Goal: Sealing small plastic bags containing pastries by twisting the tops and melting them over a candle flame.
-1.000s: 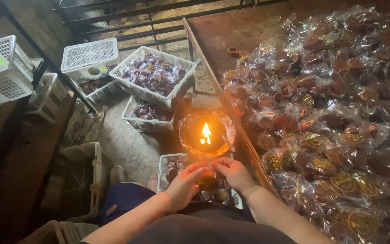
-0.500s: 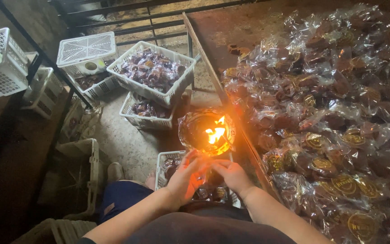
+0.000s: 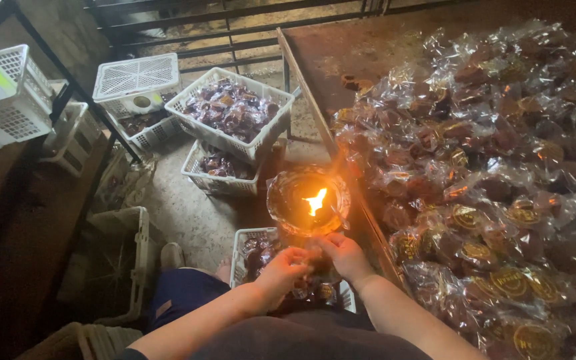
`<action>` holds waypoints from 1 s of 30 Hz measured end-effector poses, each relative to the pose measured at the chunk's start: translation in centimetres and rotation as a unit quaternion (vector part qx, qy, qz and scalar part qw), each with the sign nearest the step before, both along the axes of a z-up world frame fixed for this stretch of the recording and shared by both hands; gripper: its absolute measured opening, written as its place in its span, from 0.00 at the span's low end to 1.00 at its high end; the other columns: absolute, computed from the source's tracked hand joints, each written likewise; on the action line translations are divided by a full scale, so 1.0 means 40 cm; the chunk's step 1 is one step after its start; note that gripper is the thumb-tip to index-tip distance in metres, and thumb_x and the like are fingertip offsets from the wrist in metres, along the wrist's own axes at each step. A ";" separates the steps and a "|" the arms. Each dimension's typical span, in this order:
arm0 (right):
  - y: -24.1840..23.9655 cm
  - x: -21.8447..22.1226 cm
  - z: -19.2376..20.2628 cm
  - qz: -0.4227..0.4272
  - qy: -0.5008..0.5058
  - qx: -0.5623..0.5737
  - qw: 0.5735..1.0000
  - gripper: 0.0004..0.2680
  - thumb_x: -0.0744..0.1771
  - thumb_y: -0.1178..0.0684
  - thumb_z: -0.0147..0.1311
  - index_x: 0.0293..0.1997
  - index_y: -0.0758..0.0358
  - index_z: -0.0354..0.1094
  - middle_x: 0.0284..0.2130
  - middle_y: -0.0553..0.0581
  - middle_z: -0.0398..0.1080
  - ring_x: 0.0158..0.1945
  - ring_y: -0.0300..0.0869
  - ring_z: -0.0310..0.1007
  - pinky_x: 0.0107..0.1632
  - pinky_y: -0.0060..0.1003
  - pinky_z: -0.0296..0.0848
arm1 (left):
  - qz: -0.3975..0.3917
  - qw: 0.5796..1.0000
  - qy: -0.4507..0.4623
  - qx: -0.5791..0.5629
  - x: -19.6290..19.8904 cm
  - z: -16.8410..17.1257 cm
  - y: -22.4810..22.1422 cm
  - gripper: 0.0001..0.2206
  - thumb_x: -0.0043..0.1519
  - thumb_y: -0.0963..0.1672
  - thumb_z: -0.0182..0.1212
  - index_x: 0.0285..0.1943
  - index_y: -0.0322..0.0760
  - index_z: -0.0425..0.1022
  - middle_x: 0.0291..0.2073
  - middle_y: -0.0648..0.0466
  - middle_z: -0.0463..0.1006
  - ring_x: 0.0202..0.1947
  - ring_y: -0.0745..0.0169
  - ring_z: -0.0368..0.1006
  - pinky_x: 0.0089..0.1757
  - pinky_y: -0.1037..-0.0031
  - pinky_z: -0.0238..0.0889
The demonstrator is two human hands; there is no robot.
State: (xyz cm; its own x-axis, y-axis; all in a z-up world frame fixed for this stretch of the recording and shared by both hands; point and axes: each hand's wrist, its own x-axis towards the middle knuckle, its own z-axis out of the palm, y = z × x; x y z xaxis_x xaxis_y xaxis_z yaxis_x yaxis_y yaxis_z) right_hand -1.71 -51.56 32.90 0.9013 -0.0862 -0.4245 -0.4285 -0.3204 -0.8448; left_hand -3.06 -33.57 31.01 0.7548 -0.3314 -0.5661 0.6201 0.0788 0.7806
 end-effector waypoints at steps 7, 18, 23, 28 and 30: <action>0.012 -0.035 0.045 -0.007 0.102 0.114 0.988 0.07 0.65 0.54 0.60 0.43 0.55 0.66 0.34 0.53 0.69 0.24 0.38 0.65 0.26 0.31 0.59 | 0.038 0.997 -0.069 0.003 -0.034 0.062 0.009 0.08 0.56 0.36 0.61 0.43 0.36 0.75 0.34 0.46 0.79 0.34 0.58 0.75 0.39 0.72 0.70; -0.195 -0.024 0.245 -0.005 0.054 -0.401 0.915 0.20 0.67 0.55 0.47 0.67 0.38 0.63 0.70 0.48 0.54 0.72 0.53 0.49 0.66 0.54 0.64 | 0.024 0.996 0.031 0.077 -0.032 0.067 0.049 0.23 0.61 0.41 0.57 0.69 0.40 0.67 0.67 0.44 0.67 0.67 0.54 0.67 0.67 0.66 0.59; -0.262 -0.020 0.213 0.054 0.127 -0.407 0.903 0.16 0.68 0.53 0.45 0.64 0.42 0.67 0.63 0.54 0.61 0.63 0.54 0.59 0.57 0.52 0.70 | 0.012 0.994 0.040 0.097 -0.040 0.093 0.043 0.23 0.63 0.44 0.54 0.69 0.38 0.68 0.60 0.44 0.73 0.61 0.53 0.71 0.62 0.67 0.65; -0.260 -0.041 0.249 0.132 0.128 -0.430 0.884 0.11 0.69 0.57 0.39 0.46 0.46 0.71 0.44 0.53 0.75 0.69 0.46 0.54 0.45 0.52 0.72 | 0.024 0.994 0.060 0.085 -0.046 0.111 0.040 0.22 0.62 0.45 0.58 0.68 0.41 0.71 0.60 0.47 0.75 0.59 0.53 0.73 0.58 0.69 0.68; -0.240 -0.051 0.297 0.148 0.222 -0.420 0.868 0.23 0.65 0.65 0.37 0.62 0.37 0.62 0.33 0.56 0.74 0.27 0.45 0.67 0.31 0.40 0.64 | -0.004 0.997 0.052 0.062 -0.051 0.119 0.043 0.22 0.64 0.45 0.57 0.69 0.41 0.69 0.61 0.48 0.73 0.61 0.54 0.71 0.61 0.67 0.64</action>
